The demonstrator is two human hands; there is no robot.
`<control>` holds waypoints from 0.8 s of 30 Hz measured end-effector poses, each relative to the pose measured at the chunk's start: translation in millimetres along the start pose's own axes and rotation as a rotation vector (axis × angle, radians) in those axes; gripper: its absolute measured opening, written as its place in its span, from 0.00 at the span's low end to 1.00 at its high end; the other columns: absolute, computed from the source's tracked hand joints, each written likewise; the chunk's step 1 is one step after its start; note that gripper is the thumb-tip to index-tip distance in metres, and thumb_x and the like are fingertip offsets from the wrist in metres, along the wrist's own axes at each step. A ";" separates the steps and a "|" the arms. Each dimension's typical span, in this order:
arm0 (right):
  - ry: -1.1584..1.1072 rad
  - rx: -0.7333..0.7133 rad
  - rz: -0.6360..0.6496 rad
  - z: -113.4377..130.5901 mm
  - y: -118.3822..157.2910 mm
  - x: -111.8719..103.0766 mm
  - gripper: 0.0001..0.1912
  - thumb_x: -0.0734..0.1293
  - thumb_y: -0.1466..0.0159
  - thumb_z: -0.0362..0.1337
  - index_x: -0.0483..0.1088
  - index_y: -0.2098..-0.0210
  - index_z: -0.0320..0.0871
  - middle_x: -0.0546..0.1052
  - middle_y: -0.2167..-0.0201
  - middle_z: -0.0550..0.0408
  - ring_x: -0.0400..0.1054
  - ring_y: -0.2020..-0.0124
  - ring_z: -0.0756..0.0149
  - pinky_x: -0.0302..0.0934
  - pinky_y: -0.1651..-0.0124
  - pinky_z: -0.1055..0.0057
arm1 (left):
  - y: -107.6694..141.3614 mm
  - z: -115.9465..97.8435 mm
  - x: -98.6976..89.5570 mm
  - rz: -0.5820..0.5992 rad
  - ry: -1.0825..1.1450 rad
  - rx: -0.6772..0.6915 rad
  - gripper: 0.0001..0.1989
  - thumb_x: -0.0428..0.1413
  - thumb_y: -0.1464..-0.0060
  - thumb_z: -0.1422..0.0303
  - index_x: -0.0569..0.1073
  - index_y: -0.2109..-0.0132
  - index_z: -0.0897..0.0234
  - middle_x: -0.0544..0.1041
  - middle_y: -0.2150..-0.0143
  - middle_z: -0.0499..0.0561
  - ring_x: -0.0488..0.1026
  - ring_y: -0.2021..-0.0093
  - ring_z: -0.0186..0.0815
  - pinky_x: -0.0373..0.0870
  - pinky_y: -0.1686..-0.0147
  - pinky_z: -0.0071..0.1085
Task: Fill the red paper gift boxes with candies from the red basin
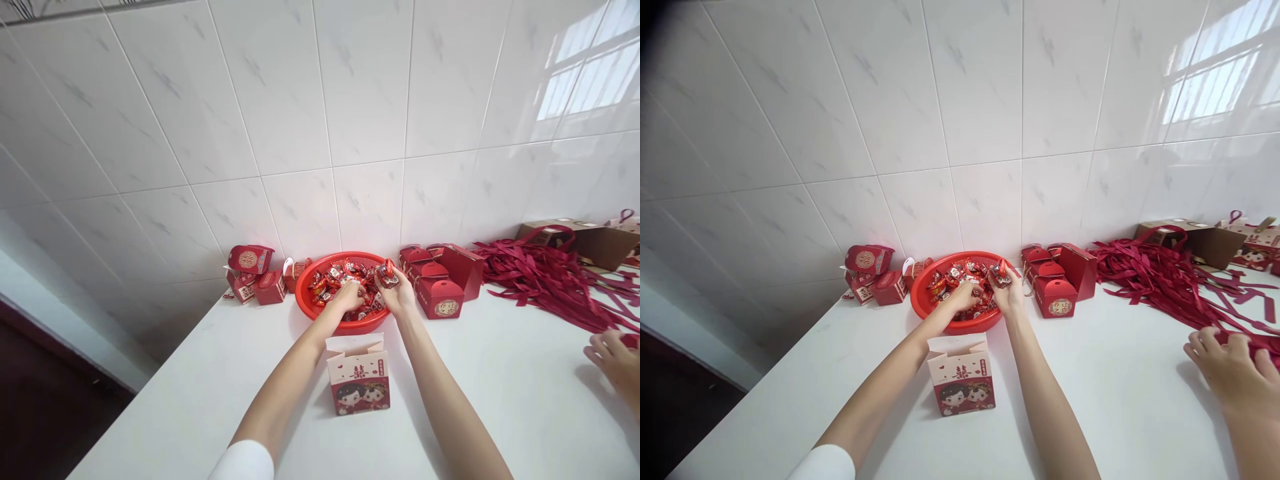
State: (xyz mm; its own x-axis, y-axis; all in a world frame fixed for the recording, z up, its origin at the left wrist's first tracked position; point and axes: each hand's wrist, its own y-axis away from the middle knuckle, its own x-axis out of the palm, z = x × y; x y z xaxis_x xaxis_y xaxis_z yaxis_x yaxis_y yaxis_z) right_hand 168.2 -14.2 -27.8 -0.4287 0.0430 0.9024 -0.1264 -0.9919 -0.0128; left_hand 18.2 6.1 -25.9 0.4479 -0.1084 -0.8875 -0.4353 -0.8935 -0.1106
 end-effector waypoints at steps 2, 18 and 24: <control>-0.004 0.003 0.002 0.2 0.6 0.9 0.03 0.70 0.42 0.30 0.73 0.71 0.44 0.81 0.72 0.59 0.77 0.66 0.68 0.74 0.57 0.67 | 1.0 -3.8 -0.6 -0.037 -0.006 0.037 0.18 0.58 0.54 0.77 0.80 0.54 0.66 0.78 0.49 0.59 0.72 0.46 0.47 0.67 0.44 0.40; -0.016 -0.024 -0.011 2.5 11.8 12.4 0.04 0.69 0.43 0.29 0.74 0.73 0.44 0.81 0.72 0.58 0.76 0.66 0.69 0.73 0.60 0.70 | 3.0 -11.1 -5.3 -0.112 0.148 -0.060 0.11 0.58 0.51 0.69 0.69 0.79 0.64 0.70 0.80 0.47 0.68 0.73 0.35 0.65 0.68 0.30; 0.079 -0.028 0.046 5.8 18.0 19.2 0.04 0.74 0.44 0.33 0.75 0.72 0.44 0.80 0.71 0.59 0.76 0.66 0.67 0.73 0.57 0.66 | 8.0 -17.5 -21.6 -0.387 0.390 -0.120 0.21 0.59 0.47 0.53 0.66 0.76 0.64 0.67 0.78 0.44 0.64 0.74 0.31 0.63 0.71 0.28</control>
State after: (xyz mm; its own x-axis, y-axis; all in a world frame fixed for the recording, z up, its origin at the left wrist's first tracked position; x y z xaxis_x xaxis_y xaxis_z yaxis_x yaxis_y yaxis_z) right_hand 162.9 -31.9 -8.3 -0.5038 0.0081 0.8638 -0.1298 -0.9893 -0.0665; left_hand 18.8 -6.4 0.2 0.8227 0.1048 -0.5587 -0.0997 -0.9410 -0.3234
